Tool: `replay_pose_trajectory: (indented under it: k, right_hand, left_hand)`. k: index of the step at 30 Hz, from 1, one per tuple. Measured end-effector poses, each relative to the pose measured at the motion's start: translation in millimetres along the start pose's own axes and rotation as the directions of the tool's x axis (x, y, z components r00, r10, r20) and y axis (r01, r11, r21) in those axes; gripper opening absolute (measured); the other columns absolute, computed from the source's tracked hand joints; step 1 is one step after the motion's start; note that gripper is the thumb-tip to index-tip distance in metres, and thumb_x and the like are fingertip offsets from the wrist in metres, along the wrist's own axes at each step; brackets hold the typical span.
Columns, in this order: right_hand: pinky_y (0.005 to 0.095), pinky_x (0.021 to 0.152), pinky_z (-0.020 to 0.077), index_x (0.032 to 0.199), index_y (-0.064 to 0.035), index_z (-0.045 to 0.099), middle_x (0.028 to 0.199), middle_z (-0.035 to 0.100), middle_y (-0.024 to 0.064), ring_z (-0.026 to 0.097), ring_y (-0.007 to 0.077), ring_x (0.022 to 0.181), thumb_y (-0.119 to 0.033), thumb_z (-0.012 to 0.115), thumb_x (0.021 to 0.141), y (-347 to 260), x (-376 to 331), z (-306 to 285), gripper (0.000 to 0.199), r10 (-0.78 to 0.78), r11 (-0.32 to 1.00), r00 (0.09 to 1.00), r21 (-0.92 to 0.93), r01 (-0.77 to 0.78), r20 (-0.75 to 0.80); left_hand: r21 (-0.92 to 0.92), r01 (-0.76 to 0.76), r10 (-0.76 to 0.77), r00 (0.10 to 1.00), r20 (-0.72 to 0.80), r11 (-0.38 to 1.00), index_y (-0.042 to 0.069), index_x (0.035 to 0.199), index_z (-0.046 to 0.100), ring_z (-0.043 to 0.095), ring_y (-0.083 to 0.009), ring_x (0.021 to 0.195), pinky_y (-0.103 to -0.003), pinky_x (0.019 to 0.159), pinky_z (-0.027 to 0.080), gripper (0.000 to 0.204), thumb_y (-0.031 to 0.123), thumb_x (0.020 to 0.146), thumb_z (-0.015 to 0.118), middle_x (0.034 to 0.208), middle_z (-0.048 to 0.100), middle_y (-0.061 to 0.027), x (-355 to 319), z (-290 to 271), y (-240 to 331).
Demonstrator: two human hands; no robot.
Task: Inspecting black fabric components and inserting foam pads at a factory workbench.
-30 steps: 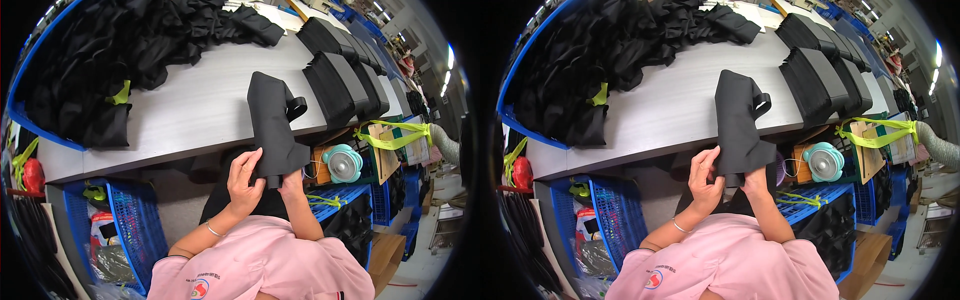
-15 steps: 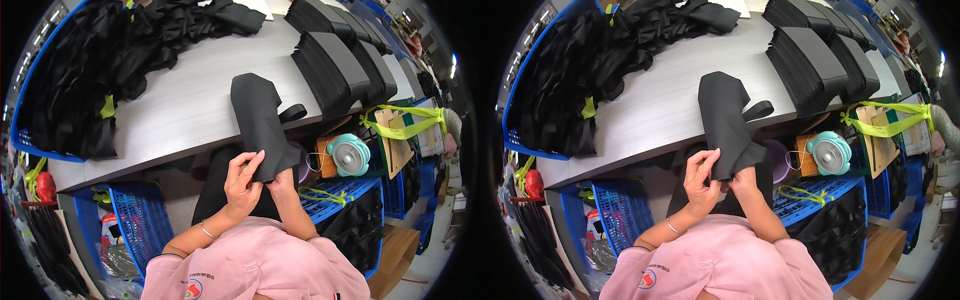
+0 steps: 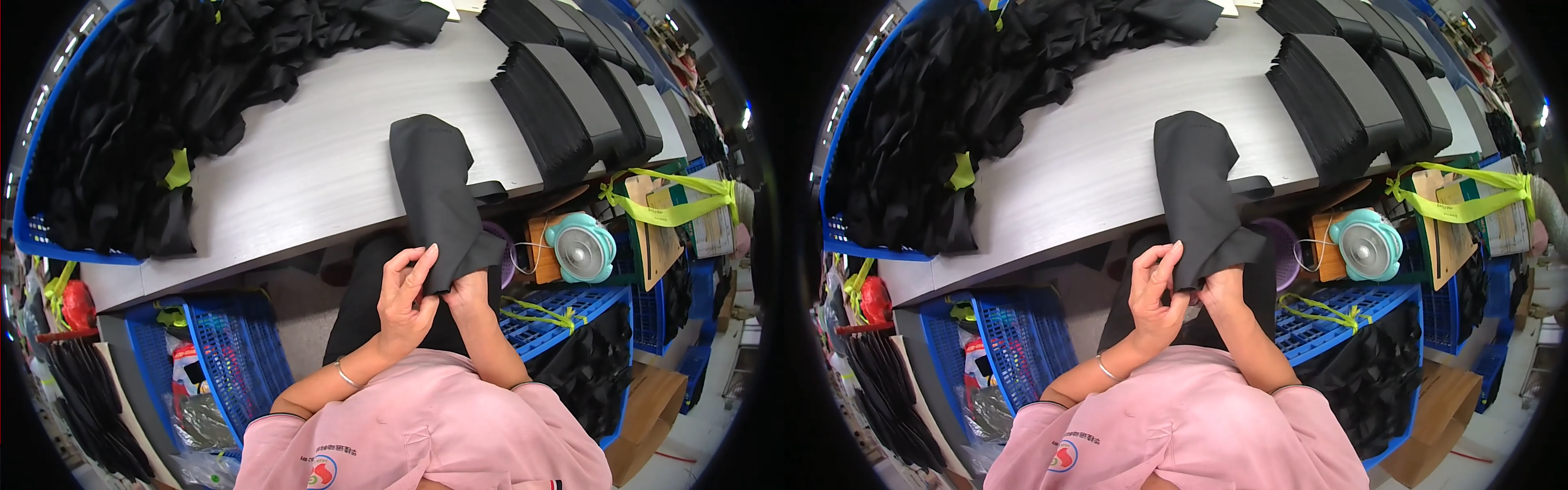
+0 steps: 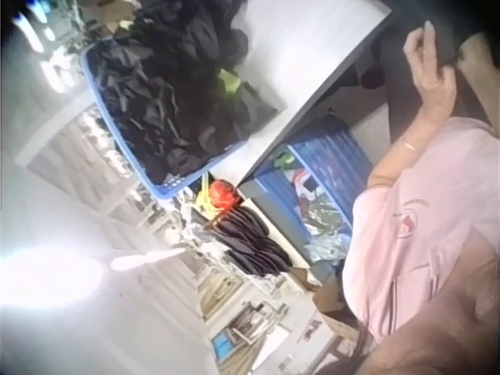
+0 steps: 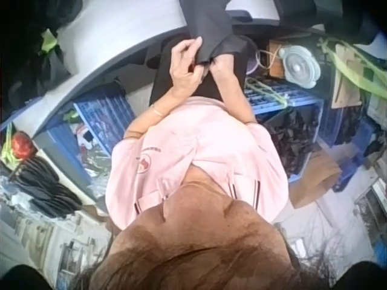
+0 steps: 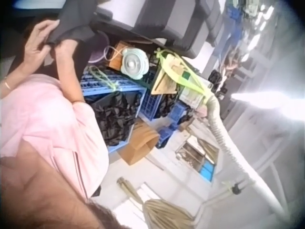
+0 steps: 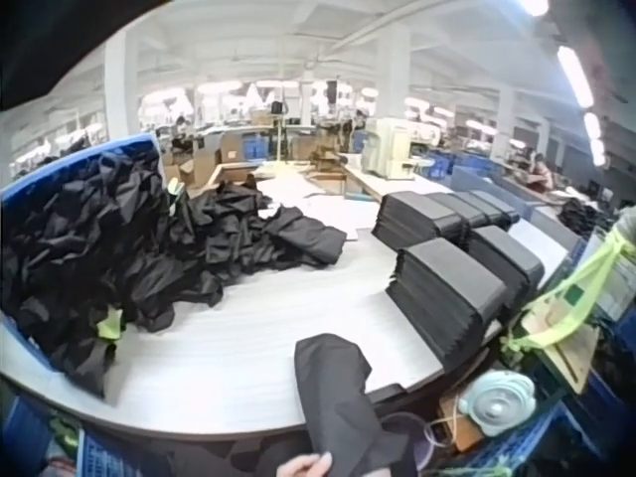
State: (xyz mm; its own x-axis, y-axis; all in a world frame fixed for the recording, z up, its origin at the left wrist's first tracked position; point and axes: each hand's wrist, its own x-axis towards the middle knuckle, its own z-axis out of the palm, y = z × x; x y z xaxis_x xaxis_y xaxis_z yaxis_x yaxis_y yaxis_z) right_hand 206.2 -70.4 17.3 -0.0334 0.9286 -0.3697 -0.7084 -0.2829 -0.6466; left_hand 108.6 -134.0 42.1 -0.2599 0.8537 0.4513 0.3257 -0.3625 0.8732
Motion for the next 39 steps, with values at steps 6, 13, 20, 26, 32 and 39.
replay_pose_trajectory:
  k: [6, 13, 20, 26, 32, 39]
  right_hand:
    - [0.0334, 0.085, 0.0567, 0.126, 0.0008, 0.055, 0.12, 0.062, 0.0109, 0.064, 0.0196, 0.102, -0.011, 0.065, 0.094, 9.5, 6.3, 13.8, 0.036, -0.151, 0.97, 0.988, -0.188, 0.155, 0.035]
    - [0.0342, 0.096, 0.0477, 0.126, 0.0046, 0.055, 0.123, 0.061, 0.0113, 0.061, 0.0227, 0.105, -0.008, 0.065, 0.093, 46.8, 41.8, -9.9, 0.036, -0.42, 0.643, 0.856, -0.568, 0.515, 0.301]
    - [0.0357, 0.089, 0.0487, 0.106, 0.005, 0.065, 0.105, 0.067, 0.0166, 0.064, 0.0261, 0.097, -0.01, 0.066, 0.088, 0.6, 43.4, 24.7, 0.023, 0.148, 0.477, 0.87, -0.805, 0.354, 0.47]
    - [0.0466, 0.083, 0.0489, 0.102, 0.0072, 0.063, 0.095, 0.064, 0.0253, 0.06, 0.0433, 0.093, -0.001, 0.057, 0.086, 16.9, 30.3, 49.7, 0.019, -0.032, -0.301, 0.776, -0.747, 0.593, 0.629]
    - [0.0439, 0.065, 0.0545, 0.095, 0.0045, 0.065, 0.084, 0.068, 0.0231, 0.068, 0.0366, 0.069, -0.011, 0.061, 0.08, 50.4, 48.4, 19.6, 0.022, 0.184, -0.391, 0.796, -0.7, 0.597, 0.576]
    - [0.0458, 0.079, 0.051, 0.084, -0.0019, 0.063, 0.083, 0.063, 0.0183, 0.064, 0.0371, 0.082, -0.009, 0.062, 0.076, 46.4, 21.3, 53.2, 0.011, -0.154, -0.547, 0.609, -0.581, 0.603, 0.778]
  left_hand:
    - [-0.045, 0.0, 0.004, 0.996, 0.094, 0.999, 0.001, 0.145, 0.047, 0.06, -0.0204, 0.094, -0.025, 0.067, 0.052, 0.065, -0.007, 0.081, 0.06, 0.139, 0.046, -0.0173, 3.4, -23.4, -6.5]
    - [0.036, 0.194, -0.191, 0.979, -0.072, 0.98, 0.001, 0.139, 0.055, 0.057, -0.0147, 0.073, -0.027, 0.068, 0.051, 0.049, 0.001, 0.09, 0.056, 0.106, 0.067, -0.0191, 3.6, -33.5, -40.7]
    - [-0.387, 0.533, -0.616, 0.778, -0.124, 0.752, -0.001, 0.133, 0.06, 0.05, -0.0049, 0.066, -0.024, 0.066, 0.05, 0.036, 0.014, 0.103, 0.047, 0.073, 0.057, 0.0024, -8.4, -34.0, -90.6]
    - [-0.652, 0.566, -0.73, 0.683, 0.029, 0.504, -0.002, 0.103, 0.068, 0.064, -0.0111, 0.077, -0.027, 0.069, 0.054, 0.025, 0.015, 0.101, 0.05, 0.087, 0.068, -0.0045, -17.3, -21.7, -108.7]
    - [-0.685, 0.626, -0.77, 0.621, 0.149, 0.372, 0.007, 0.083, 0.063, 0.05, -0.0048, 0.066, -0.024, 0.061, 0.04, 0.022, 0.013, 0.099, 0.049, 0.076, 0.06, 0.0038, -6.2, -6.6, -98.8]
    - [-0.67, 0.684, -0.759, 0.59, 0.275, 0.289, 0.006, 0.084, 0.06, 0.051, -0.004, 0.068, -0.024, 0.061, 0.04, 0.013, 0.007, 0.093, 0.051, 0.078, 0.061, 0.0036, -12.9, -16.8, -95.5]
